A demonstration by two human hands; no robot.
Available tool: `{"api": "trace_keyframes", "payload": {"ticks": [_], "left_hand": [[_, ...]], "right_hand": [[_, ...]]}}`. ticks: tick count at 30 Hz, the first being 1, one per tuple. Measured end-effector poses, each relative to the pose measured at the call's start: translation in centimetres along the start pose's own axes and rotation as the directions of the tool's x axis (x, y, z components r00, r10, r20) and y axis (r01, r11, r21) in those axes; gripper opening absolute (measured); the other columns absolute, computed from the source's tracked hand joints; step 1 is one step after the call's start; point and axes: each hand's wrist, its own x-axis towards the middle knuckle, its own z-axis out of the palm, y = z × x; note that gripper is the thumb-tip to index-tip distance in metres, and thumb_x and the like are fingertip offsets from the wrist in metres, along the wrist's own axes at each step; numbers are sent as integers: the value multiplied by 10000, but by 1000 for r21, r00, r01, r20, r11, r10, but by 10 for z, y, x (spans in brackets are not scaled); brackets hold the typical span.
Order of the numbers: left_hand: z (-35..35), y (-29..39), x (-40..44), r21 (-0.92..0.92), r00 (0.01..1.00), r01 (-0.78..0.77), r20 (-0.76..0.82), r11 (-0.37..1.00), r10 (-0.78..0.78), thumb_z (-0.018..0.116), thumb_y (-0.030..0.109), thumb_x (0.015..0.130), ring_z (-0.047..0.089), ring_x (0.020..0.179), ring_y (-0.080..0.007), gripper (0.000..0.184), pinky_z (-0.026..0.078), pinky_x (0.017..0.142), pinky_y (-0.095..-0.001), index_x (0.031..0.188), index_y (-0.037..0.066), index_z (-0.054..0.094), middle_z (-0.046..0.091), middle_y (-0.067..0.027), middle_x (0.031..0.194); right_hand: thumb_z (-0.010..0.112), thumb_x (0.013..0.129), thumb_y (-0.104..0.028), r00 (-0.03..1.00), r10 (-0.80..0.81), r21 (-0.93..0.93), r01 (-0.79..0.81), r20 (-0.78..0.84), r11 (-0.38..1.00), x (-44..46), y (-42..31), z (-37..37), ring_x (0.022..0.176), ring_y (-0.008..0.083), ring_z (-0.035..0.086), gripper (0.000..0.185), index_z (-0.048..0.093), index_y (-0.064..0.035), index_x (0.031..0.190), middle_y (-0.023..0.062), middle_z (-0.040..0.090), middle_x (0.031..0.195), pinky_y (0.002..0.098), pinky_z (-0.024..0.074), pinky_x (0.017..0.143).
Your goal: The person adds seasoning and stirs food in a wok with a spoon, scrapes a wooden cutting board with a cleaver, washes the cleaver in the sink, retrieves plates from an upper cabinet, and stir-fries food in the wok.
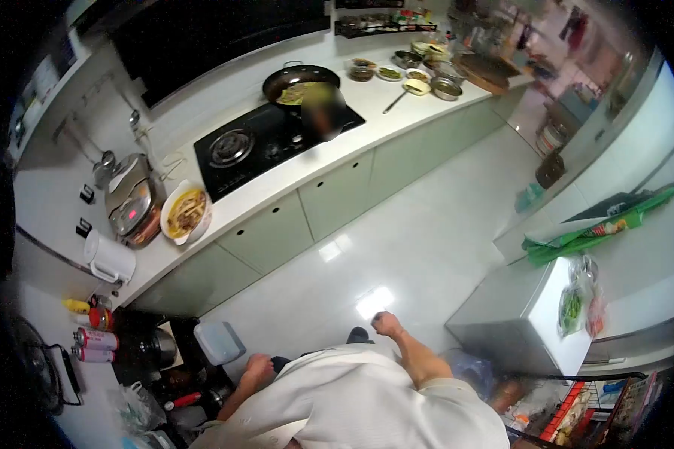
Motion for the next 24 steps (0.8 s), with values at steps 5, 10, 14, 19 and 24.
{"api": "trace_keyframes", "payload": {"ticks": [5, 10, 14, 19, 24], "left_hand": [[4, 183, 7, -147, 986, 164, 33, 976, -160, 657, 182, 872, 600, 595, -173, 153, 511, 517, -322, 935, 43, 644, 622, -62, 757], [-10, 292, 54, -162, 1000, 24, -4, 986, -25, 670, 267, 869, 627, 647, -165, 280, 509, 560, -314, 1016, 28, 664, 664, -65, 827], [-35, 405, 77, -274, 988, -152, -27, 950, 151, 613, 388, 927, 609, 686, -168, 380, 487, 569, -306, 999, 16, 638, 638, -65, 889], [-61, 537, 134, -504, 972, -219, -38, 836, 232, 546, 589, 946, 608, 722, -175, 589, 497, 583, -307, 1095, 20, 569, 615, -89, 941], [-84, 658, 180, -740, 968, -152, 23, 656, 250, 537, 671, 914, 630, 796, -205, 731, 531, 663, -340, 1198, -1, 498, 620, -121, 988]], "right_hand": [[612, 833, -161, 932, 361, 106, -356, -40, 929, -59, 81, -51, 572, 226, 654, 212, 697, 25, 887, 124, 699, 744, 347, 539, 567], [618, 845, -83, 882, 470, 564, -370, -37, 739, -85, 150, -30, 530, 229, 600, 116, 657, 24, 865, 111, 629, 667, 350, 494, 488], [650, 832, -97, 893, 451, 774, -293, 10, 562, -80, 160, 0, 576, 211, 607, 128, 651, 31, 830, 99, 642, 682, 344, 497, 516], [656, 814, -149, 904, 417, 550, -300, -97, 779, -74, 116, -29, 782, 207, 674, 248, 728, 48, 948, 154, 733, 855, 329, 525, 710], [642, 840, -162, 882, 449, 603, -281, -145, 747, -15, 174, -42, 720, 181, 649, 271, 711, 81, 936, 148, 722, 862, 344, 517, 658]]}}
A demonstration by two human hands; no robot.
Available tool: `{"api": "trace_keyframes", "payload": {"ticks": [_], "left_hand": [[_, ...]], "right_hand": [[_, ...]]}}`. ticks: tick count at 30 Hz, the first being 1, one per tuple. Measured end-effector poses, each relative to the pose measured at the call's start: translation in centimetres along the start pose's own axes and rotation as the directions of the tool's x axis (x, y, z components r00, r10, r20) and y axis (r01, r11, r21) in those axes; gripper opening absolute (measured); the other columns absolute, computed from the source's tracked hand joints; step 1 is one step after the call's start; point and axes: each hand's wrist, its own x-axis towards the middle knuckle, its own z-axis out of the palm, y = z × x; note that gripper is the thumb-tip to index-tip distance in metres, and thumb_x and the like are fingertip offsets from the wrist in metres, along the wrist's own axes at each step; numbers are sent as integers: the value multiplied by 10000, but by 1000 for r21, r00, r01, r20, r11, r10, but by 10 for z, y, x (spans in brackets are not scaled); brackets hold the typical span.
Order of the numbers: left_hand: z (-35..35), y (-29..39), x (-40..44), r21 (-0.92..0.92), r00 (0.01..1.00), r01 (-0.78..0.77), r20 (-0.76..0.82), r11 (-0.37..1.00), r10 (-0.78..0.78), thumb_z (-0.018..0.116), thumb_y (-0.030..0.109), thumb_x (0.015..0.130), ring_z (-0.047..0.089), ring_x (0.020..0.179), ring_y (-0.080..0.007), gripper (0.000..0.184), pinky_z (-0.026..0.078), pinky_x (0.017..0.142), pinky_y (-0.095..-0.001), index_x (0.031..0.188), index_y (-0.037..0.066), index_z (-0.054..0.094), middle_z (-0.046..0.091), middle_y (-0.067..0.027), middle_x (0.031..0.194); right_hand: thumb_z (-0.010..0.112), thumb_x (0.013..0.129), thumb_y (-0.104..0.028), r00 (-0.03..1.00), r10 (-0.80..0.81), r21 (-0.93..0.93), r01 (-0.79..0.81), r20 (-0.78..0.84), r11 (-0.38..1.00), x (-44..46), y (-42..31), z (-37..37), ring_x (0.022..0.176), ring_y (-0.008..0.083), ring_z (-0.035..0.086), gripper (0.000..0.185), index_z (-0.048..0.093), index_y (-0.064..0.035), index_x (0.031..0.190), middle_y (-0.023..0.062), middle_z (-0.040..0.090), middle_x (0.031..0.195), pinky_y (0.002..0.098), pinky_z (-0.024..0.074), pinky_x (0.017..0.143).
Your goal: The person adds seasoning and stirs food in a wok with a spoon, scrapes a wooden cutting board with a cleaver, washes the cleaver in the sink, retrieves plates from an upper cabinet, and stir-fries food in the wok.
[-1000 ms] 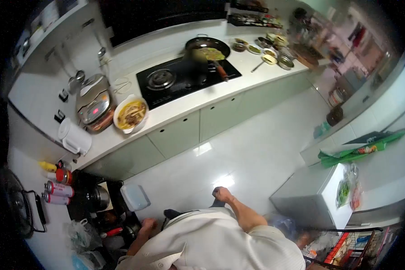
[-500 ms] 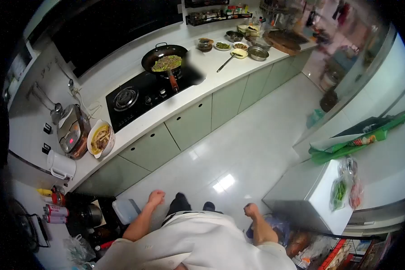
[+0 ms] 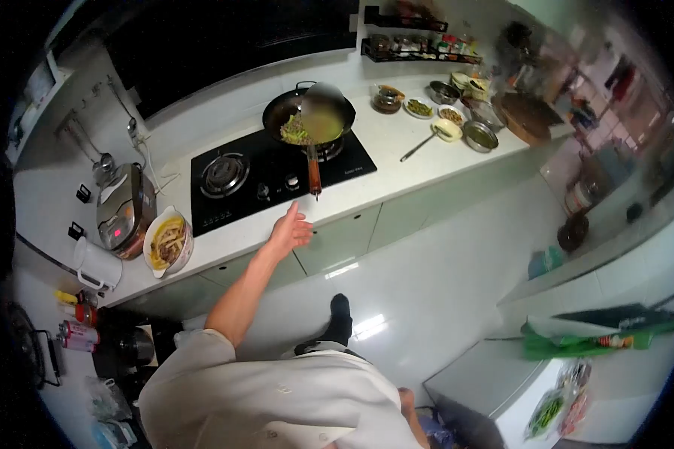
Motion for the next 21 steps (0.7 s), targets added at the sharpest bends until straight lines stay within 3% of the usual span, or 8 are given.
{"api": "trace_keyframes", "payload": {"ticks": [1, 4, 6, 8, 10, 14, 20, 21], "left_hand": [[10, 15, 12, -52, 1000, 16, 13, 999, -16, 543, 673, 911, 637, 818, -213, 761, 538, 686, -348, 1230, -16, 484, 626, -133, 1012], [32, 49, 45, -144, 993, 76, 100, 987, -62, 586, 648, 901, 644, 842, -240, 607, 549, 741, -403, 1095, 74, 568, 626, -113, 969], [40, 58, 72, -297, 987, 139, 117, 945, -109, 723, 450, 886, 647, 817, -260, 374, 553, 717, -432, 917, 100, 594, 640, -106, 904], [46, 60, 89, -395, 976, 211, 134, 894, -171, 767, 313, 869, 642, 773, -266, 278, 550, 672, -420, 884, 95, 595, 639, -108, 844], [56, 67, 93, -373, 969, 247, 103, 894, -225, 777, 227, 860, 586, 606, -199, 242, 462, 482, -335, 849, 85, 581, 603, -65, 722], [64, 57, 97, -266, 997, 76, 44, 961, -66, 753, 130, 843, 489, 454, -144, 251, 327, 360, -284, 786, 96, 511, 520, -24, 631], [31, 71, 72, -365, 993, 92, 98, 927, -60, 693, 61, 845, 444, 417, -110, 190, 297, 347, -254, 792, 87, 513, 494, -16, 611], [29, 73, 72, -364, 993, 88, 102, 927, -54, 692, 62, 845, 441, 414, -107, 187, 296, 346, -252, 791, 84, 514, 492, -16, 604]], "right_hand": [[641, 842, -161, 999, -36, -19, 36, 3, 999, 7, -27, -11, 714, 182, 647, 268, 708, 82, 934, 146, 719, 858, 344, 517, 652], [635, 854, -156, 978, -205, -104, 208, 37, 973, -3, -130, -53, 673, 186, 635, 255, 690, 84, 922, 135, 700, 832, 343, 514, 613], [633, 858, -154, 963, -261, -143, 267, 61, 953, 24, -177, -65, 660, 187, 631, 252, 684, 85, 917, 131, 694, 823, 343, 514, 600], [627, 869, -125, 991, -134, 203, 126, 26, 971, 74, -205, -71, 606, 178, 604, 188, 642, 57, 912, 103, 643, 750, 318, 513, 550], [617, 876, -97, 997, -82, 318, 81, -9, 944, 106, -255, -68, 586, 173, 596, 150, 610, 44, 927, 92, 610, 722, 297, 521, 531], [613, 897, -101, 999, -31, 248, 27, 13, 969, 132, -362, -48, 583, 167, 603, 140, 622, 36, 924, 101, 632, 743, 288, 513, 517], [621, 895, -104, 989, -52, 120, 36, 136, 992, 202, -370, -40, 570, 156, 600, 134, 637, 29, 886, 90, 639, 724, 282, 497, 494], [633, 893, -99, 916, -278, -92, 316, 290, 944, 241, -338, -51, 607, 179, 633, 112, 645, 10, 911, 95, 653, 736, 313, 531, 524]]}}
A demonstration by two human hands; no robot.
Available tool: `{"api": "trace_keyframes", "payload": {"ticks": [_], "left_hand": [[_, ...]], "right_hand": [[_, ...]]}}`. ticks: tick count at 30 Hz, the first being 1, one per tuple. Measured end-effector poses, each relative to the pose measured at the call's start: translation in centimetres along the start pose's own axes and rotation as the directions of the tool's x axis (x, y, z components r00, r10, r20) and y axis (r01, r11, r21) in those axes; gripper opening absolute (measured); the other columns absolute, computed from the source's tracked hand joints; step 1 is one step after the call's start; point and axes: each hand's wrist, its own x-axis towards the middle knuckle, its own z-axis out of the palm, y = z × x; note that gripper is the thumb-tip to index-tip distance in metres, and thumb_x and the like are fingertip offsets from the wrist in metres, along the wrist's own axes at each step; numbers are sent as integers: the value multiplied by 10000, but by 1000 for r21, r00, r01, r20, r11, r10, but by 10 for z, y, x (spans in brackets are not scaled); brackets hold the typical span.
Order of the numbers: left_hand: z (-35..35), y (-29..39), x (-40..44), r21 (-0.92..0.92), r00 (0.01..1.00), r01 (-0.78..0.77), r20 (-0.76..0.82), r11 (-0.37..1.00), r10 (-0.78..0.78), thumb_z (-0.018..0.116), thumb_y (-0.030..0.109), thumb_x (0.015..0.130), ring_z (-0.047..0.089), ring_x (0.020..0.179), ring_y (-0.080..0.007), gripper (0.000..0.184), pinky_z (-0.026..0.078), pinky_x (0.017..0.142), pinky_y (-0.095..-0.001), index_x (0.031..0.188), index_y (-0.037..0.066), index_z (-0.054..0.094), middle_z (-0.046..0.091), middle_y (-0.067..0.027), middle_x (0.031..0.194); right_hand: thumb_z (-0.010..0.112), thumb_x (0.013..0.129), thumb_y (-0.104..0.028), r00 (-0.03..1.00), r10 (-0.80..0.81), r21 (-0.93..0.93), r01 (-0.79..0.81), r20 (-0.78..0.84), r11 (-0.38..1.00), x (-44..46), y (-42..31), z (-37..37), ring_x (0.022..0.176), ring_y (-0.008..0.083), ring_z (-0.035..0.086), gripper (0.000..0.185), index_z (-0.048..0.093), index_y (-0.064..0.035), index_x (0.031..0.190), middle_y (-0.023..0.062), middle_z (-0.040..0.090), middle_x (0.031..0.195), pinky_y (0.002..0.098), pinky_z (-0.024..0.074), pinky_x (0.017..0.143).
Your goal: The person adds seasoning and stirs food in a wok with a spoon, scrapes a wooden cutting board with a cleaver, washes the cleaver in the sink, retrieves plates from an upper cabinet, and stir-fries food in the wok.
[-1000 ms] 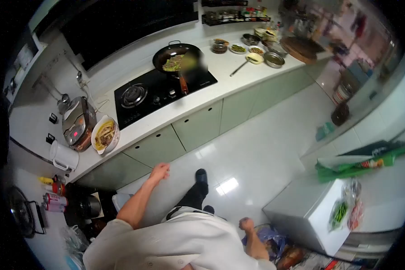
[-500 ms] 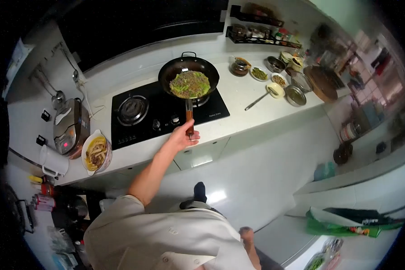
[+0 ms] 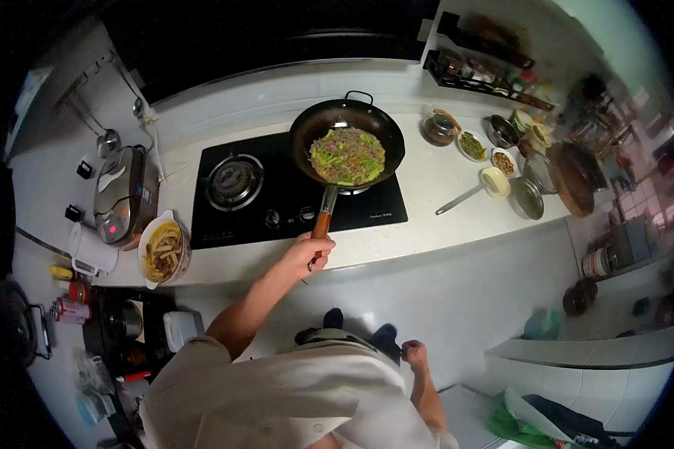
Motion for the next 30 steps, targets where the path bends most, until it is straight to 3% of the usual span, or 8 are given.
{"api": "trace_keyframes", "payload": {"ticks": [5, 11, 13, 15, 21, 24, 28, 30], "left_hand": [[-6, 1, -3, 44, 999, 3, 34, 999, -4, 668, 74, 865, 440, 406, -104, 165, 301, 345, -251, 794, 77, 518, 496, -18, 594], [26, -6, -9, 305, 975, -90, -168, 948, 147, 680, 182, 914, 518, 501, -107, 169, 389, 433, -253, 933, 57, 568, 556, -21, 694], [60, 1, -24, 731, 796, -203, -264, 651, 545, 681, 176, 920, 545, 618, -102, 205, 451, 547, -253, 1044, 28, 612, 584, -25, 774], [52, 2, -15, 948, 489, -238, -71, 211, 870, 704, 154, 903, 537, 700, -90, 293, 475, 644, -241, 1140, 9, 614, 602, -26, 845], [160, -8, 17, 814, 713, -435, 50, 385, 700, 724, 72, 867, 548, 716, -60, 218, 467, 648, -214, 1062, 9, 650, 633, -17, 815], [228, -52, 56, 871, 749, -488, 389, 50, 537, 751, 118, 849, 664, 708, -119, 210, 524, 645, -265, 1019, 24, 671, 706, -89, 789], [298, -132, 108, 878, 863, -475, 450, 63, 232, 703, 217, 875, 707, 837, -231, 298, 549, 756, -344, 1103, 30, 657, 719, -136, 922], [327, -163, 121, 863, 858, -505, 499, 24, 118, 702, 229, 873, 699, 875, -269, 307, 546, 775, -367, 1109, 37, 660, 711, -151, 974]], "right_hand": [[645, 863, -69, 967, 252, 219, -256, 48, 941, 26, -27, -15, 565, 194, 631, 115, 646, 34, 913, 86, 641, 702, 329, 541, 520], [640, 856, -155, 998, -55, -337, 48, -12, 940, 74, -36, -39, 616, 171, 666, 199, 675, 30, 921, 101, 688, 751, 301, 543, 552], [642, 854, -158, 945, -324, -344, 292, -39, 892, 89, -21, -54, 626, 166, 662, 211, 683, 17, 965, 95, 687, 748, 300, 544, 556], [633, 852, -149, 997, 0, -155, -12, -79, 988, 84, -30, -68, 624, 164, 657, 212, 684, 20, 971, 95, 688, 757, 295, 543, 554], [637, 842, -153, 969, 203, -50, -212, -143, 976, 67, 2, -139, 613, 171, 661, 209, 693, 18, 949, 97, 685, 748, 293, 547, 545], [649, 834, -146, 841, -504, -825, 420, 198, 377, 68, 85, -172, 623, 168, 675, 182, 694, 7, 922, 96, 691, 755, 297, 557, 547], [651, 837, -133, 974, 8, -101, -32, -228, 994, 47, 113, -196, 623, 159, 681, 139, 681, -4, 882, 82, 687, 737, 299, 565, 555], [639, 846, -111, 898, 380, 270, -317, -222, 909, 16, 94, -211, 622, 174, 681, 129, 676, 8, 880, 90, 692, 747, 296, 558, 550]]}}
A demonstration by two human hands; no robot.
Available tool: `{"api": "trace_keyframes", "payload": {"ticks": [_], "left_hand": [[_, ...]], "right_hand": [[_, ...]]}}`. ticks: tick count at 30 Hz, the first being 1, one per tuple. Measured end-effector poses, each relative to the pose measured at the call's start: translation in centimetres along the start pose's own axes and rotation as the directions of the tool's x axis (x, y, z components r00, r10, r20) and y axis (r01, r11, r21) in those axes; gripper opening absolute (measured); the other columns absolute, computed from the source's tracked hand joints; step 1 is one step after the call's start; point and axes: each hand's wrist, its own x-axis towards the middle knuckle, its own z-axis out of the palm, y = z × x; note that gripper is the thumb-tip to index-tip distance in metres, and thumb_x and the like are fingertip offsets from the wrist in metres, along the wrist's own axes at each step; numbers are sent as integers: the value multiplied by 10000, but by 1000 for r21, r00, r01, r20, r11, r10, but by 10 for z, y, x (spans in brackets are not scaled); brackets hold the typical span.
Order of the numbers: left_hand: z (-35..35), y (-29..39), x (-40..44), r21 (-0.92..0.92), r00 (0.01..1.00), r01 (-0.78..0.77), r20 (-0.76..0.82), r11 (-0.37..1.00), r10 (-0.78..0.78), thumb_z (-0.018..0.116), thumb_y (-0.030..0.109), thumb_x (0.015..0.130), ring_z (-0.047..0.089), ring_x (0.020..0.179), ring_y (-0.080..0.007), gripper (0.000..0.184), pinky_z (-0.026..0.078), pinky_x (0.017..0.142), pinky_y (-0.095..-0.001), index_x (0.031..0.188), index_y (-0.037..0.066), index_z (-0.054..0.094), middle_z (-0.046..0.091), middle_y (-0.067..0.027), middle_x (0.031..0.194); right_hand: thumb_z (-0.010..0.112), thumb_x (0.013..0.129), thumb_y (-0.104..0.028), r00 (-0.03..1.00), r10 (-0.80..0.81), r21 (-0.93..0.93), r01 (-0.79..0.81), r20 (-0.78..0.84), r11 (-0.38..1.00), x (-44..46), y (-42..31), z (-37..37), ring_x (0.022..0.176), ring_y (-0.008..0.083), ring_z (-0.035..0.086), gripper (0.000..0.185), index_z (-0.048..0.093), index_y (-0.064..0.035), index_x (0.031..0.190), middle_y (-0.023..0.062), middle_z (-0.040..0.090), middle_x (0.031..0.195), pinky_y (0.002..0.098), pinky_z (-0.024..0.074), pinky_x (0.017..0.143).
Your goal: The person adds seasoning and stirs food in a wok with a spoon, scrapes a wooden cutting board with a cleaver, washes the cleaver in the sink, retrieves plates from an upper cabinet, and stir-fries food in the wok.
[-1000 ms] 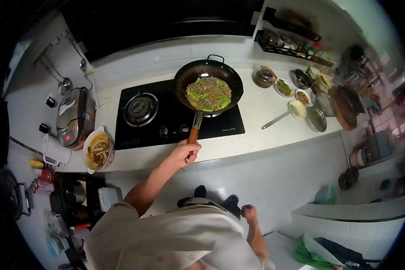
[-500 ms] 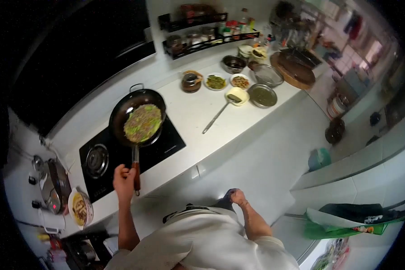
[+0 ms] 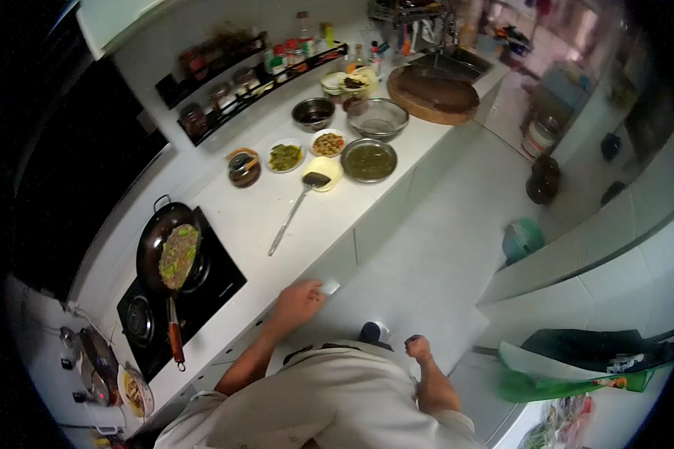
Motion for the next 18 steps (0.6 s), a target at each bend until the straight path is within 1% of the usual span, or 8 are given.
{"api": "trace_keyframes", "payload": {"ticks": [5, 7, 9, 10, 13, 14, 15, 18], "left_hand": [[60, 9, 44, 55, 986, -37, 167, 998, 28, 682, 254, 872, 675, 926, -336, 320, 532, 805, -420, 1116, 46, 669, 697, -163, 1046], [81, -2, 58, 113, 972, -134, 209, 985, 108, 673, 244, 874, 671, 939, -346, 323, 529, 817, -431, 1121, 36, 667, 699, -166, 1031], [94, -6, 70, 124, 956, -124, 281, 984, 85, 670, 240, 875, 665, 956, -349, 320, 525, 826, -440, 1121, 36, 666, 695, -167, 1045], [98, -6, 75, 142, 941, -100, 336, 985, 47, 666, 235, 875, 660, 974, -351, 318, 522, 834, -448, 1122, 35, 666, 691, -167, 1060], [108, -6, 92, 129, 928, -124, 367, 984, 69, 661, 236, 874, 644, 1011, -358, 318, 516, 851, -459, 1119, 34, 666, 677, -169, 1109], [114, -9, 100, 128, 921, -136, 383, 982, 77, 661, 236, 874, 644, 1011, -358, 318, 516, 851, -459, 1119, 34, 666, 677, -169, 1109], [119, -9, 111, 135, 931, -149, 353, 980, 93, 664, 237, 871, 639, 1016, -362, 319, 515, 853, -462, 1118, 34, 667, 672, -167, 1122], [132, -4, 152, 122, 932, -194, 333, 973, 144, 665, 231, 867, 632, 1018, -370, 314, 513, 859, -462, 1111, 34, 667, 669, -165, 1122]], "right_hand": [[613, 821, -82, 994, 42, 207, -20, -101, 978, -20, 22, -32, 575, 180, 647, 139, 661, 47, 803, 112, 666, 681, 312, 536, 520], [609, 879, -100, 989, -147, 181, 144, 5, 973, 1, 76, -44, 607, 184, 679, 133, 672, 17, 890, 99, 693, 748, 314, 555, 522], [640, 869, -113, 997, 47, 353, -25, -54, 935, -5, 82, -44, 621, 195, 679, 140, 670, 20, 899, 109, 684, 737, 315, 559, 537], [662, 810, -107, 973, -199, 112, 212, -117, 971, -6, 90, -41, 644, 194, 681, 112, 682, -10, 861, 101, 697, 753, 319, 563, 573], [707, 652, -178, 989, -53, 162, 75, -136, 984, -3, 94, -41, 735, 244, 686, 182, 700, -87, 809, 93, 721, 808, 355, 569, 681], [710, 645, -214, 952, -282, -275, 241, -119, 931, -3, 93, -42, 748, 269, 682, 202, 705, -101, 813, 102, 716, 807, 365, 565, 693], [714, 639, -249, 884, -467, -653, 352, -4, 671, -1, 92, -44, 760, 294, 678, 222, 710, -116, 816, 110, 711, 807, 376, 561, 704], [714, 699, -282, 898, -407, -377, 324, -165, 868, 7, 85, -50, 764, 306, 663, 218, 704, -114, 837, 115, 690, 796, 369, 548, 715]]}}
